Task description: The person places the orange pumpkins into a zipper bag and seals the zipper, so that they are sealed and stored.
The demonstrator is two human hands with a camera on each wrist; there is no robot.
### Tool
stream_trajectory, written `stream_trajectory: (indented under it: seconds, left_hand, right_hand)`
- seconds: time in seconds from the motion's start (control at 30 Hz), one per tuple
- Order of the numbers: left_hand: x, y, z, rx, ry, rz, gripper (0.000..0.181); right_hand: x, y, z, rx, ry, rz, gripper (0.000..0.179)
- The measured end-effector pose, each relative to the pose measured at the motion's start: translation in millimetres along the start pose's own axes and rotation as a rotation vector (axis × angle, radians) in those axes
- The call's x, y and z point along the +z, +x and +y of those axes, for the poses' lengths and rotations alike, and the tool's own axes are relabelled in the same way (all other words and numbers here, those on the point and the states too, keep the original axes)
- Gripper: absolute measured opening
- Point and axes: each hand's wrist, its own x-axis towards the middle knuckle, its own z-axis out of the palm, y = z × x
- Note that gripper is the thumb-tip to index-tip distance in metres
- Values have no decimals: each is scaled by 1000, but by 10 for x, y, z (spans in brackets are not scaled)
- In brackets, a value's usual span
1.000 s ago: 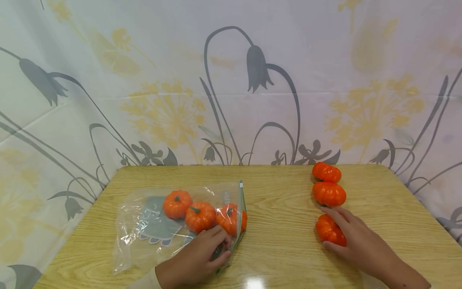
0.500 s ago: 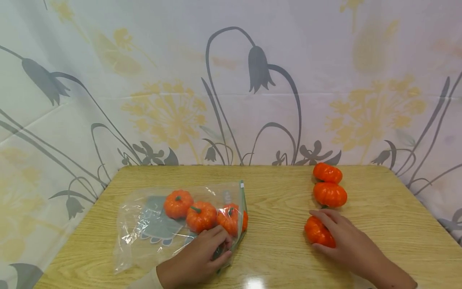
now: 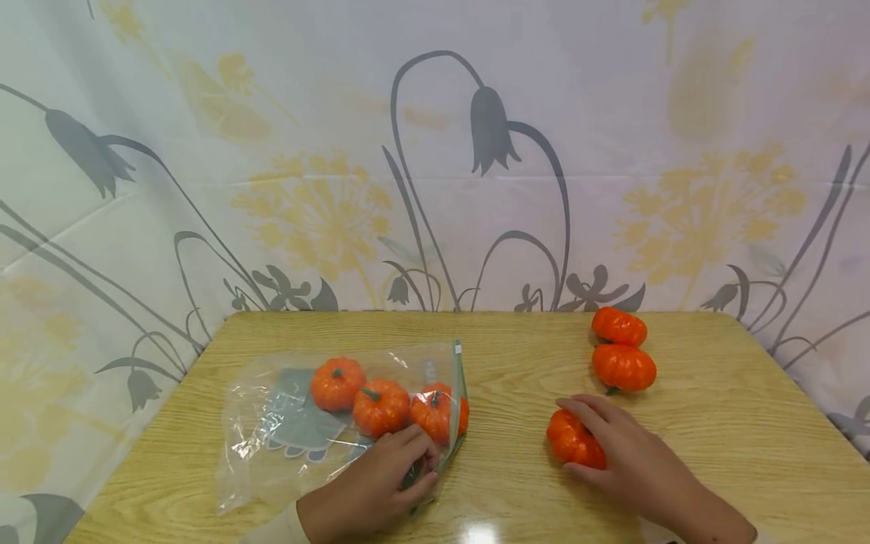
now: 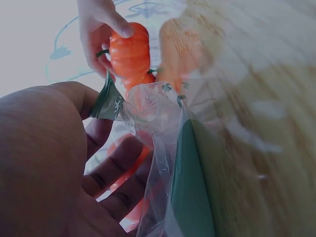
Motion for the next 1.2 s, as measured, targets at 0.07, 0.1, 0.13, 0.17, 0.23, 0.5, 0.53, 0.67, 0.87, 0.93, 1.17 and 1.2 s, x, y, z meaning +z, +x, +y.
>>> stream_trajectory:
  seconds: [0.07, 0.1, 0.13, 0.17, 0.23, 0.5, 0.53, 0.67, 0.87, 0.93, 1.17, 1.2]
  left_hand:
    - [-1, 2, -1, 0, 2, 1, 4]
    - [-2, 1, 0, 0, 4, 1, 4]
    - [-4, 2, 1, -2, 4, 0, 4]
    - [-6, 2, 2, -3, 4, -1, 4]
    - [-11, 1, 3, -6, 4, -4, 4]
    - [-8, -4, -9, -1, 2, -7, 4]
    - [-5, -4, -11, 0, 4, -9, 4]
    - [3, -4, -12, -4, 7, -17, 4]
    - [-2, -13, -2, -14, 18, -17, 4]
    - [-6, -8, 6, -13, 18, -2, 4]
    - [-24, -9, 33, -12, -7, 30, 5]
    - [-26, -8, 35, -11, -8, 31, 5]
  right_hand:
    - [6, 19, -34, 2, 8, -8, 76]
    - [11, 30, -51, 4, 13, -15, 76]
    - [18, 42, -68, 4, 19, -23, 77]
    - [25, 56, -86, 6, 27, -35, 77]
    - [46, 82, -127, -2, 32, -46, 77]
    - [113, 195, -338, -23, 59, -73, 78]
    - [122, 207, -362, -20, 70, -74, 78]
    - [157, 241, -450, -30, 121, -75, 79]
    - [200, 310, -551, -99, 199, -122, 78]
    - [218, 333, -587, -121, 220, -131, 76]
    - [273, 385, -691, -153, 260, -129, 69]
    - [274, 391, -702, -148, 264, -132, 69]
